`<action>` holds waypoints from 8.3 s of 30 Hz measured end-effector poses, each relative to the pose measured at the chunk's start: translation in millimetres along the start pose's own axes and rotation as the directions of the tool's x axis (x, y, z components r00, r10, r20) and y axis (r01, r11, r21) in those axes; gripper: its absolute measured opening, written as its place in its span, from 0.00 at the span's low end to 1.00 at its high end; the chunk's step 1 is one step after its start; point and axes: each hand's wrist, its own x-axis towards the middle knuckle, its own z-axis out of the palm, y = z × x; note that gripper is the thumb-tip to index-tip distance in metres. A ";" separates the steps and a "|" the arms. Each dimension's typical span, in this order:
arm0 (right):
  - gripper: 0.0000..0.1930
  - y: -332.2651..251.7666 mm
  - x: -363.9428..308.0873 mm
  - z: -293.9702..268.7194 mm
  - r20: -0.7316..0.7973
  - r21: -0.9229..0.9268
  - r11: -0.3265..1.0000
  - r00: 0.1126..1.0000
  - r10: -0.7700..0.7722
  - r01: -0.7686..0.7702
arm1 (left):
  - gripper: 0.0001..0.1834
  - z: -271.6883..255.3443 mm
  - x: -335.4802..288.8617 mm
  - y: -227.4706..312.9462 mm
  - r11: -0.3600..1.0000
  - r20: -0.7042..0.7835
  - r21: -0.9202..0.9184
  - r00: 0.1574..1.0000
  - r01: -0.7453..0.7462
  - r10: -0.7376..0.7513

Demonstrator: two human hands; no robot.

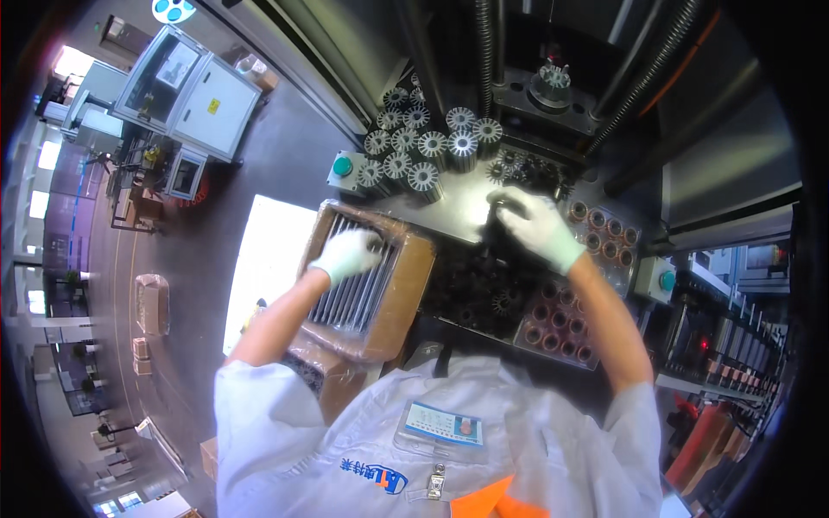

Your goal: The person picks up metal gear components from a bin, places them into a vertical press machine, and activates the press. They then take finished motor rotors from a conveyor, place them into a large white foam storage crate, and move the crate across the floor.

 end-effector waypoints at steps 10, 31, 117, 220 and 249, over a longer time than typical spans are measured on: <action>0.16 -25.2 54.3 -70.8 -0.477 0.233 0.968 0.878 0.032 0.092 | 0.20 90.3 29.4 -47.9 0.997 -0.203 0.078 0.979 -0.007 0.023; 0.28 0.6 85.3 -119.8 -0.445 -0.736 0.612 0.888 -0.114 -0.290 | 0.26 -7.5 -28.5 30.8 0.239 -0.188 -0.957 0.980 -0.166 -0.073; 0.36 -292.8 -283.0 748.3 0.800 0.453 0.811 0.570 -0.188 -0.369 | 0.14 483.6 -768.6 -39.5 0.656 -0.446 -0.569 0.483 0.496 -0.753; 0.14 10.1 -436.8 17.0 -0.231 0.179 0.915 0.888 0.397 -0.362 | 0.17 98.5 69.9 354.2 0.885 -0.498 0.100 0.747 -0.455 0.441; 0.43 46.3 151.8 -61.4 -0.775 0.217 0.974 0.595 0.212 -0.065 | 0.14 10.9 59.5 140.7 0.272 -0.249 -0.930 0.968 -0.248 0.030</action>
